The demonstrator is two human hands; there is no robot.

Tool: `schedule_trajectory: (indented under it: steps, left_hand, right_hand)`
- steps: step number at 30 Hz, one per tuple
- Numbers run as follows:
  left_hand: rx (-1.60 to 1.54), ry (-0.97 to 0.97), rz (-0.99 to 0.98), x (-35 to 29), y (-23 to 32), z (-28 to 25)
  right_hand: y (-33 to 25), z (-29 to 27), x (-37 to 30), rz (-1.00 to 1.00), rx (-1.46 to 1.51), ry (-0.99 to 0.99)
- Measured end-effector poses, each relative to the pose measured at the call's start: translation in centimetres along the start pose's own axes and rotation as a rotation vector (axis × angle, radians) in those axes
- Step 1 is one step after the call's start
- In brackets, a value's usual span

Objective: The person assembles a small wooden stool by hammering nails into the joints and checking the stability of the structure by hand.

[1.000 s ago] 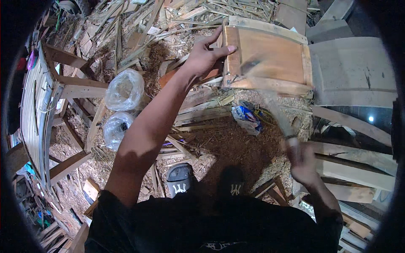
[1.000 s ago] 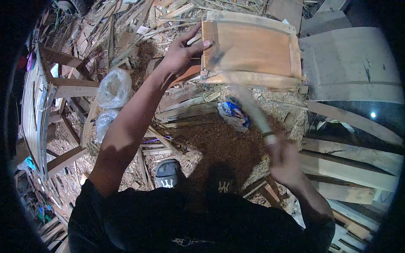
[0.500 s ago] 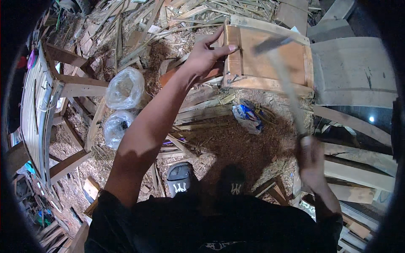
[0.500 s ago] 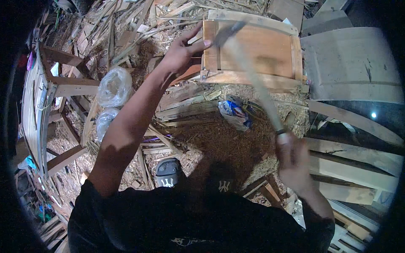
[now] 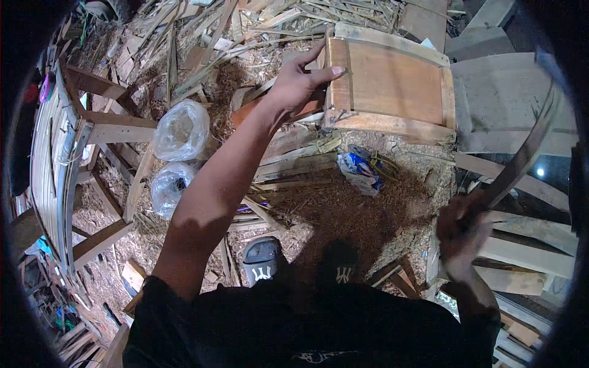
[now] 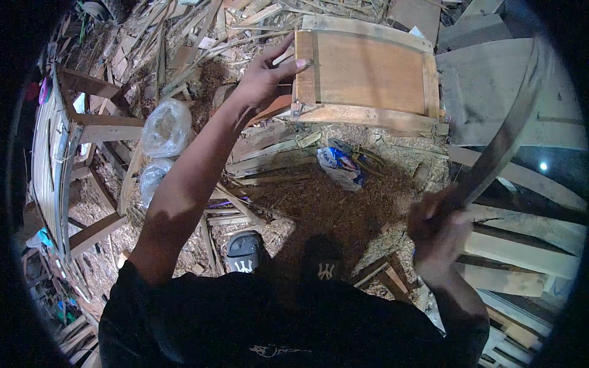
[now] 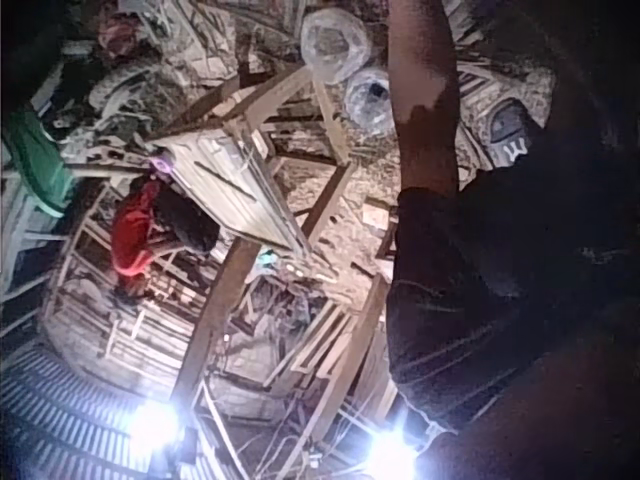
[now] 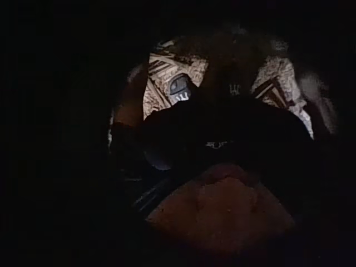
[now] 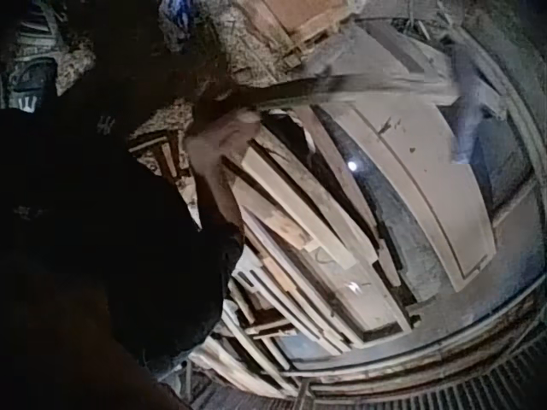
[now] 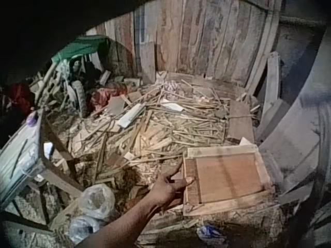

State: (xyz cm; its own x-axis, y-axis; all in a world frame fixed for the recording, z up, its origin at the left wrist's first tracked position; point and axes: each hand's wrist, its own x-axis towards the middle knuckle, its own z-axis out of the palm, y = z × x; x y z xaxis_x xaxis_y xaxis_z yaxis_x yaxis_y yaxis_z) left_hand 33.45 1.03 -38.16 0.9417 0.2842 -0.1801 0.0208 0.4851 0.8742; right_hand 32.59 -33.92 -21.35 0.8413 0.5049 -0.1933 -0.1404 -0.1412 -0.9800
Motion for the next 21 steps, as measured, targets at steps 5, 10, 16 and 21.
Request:
schedule_trajectory:
  steps: [5, 10, 16, 21]
  left_hand:
    - [0.000, -0.002, 0.001, 0.1, -0.3, 0.3]
    - [0.042, -0.033, -0.027, 0.5, 0.1, 0.8]
    - [0.003, -0.037, 0.034, -0.6, -0.4, -0.1]
    - [-0.015, -0.023, 0.026, -0.5, -0.1, 0.4]
  right_hand:
    - [3.1, -1.0, -0.7, 0.210, -0.856, -0.301]
    - [-0.2, -2.2, -0.5, 0.018, -0.563, 0.039]
    - [2.4, -0.4, -0.4, 0.188, -0.929, -0.285]
    - [4.6, -6.3, -1.5, -0.015, -0.564, -0.144]
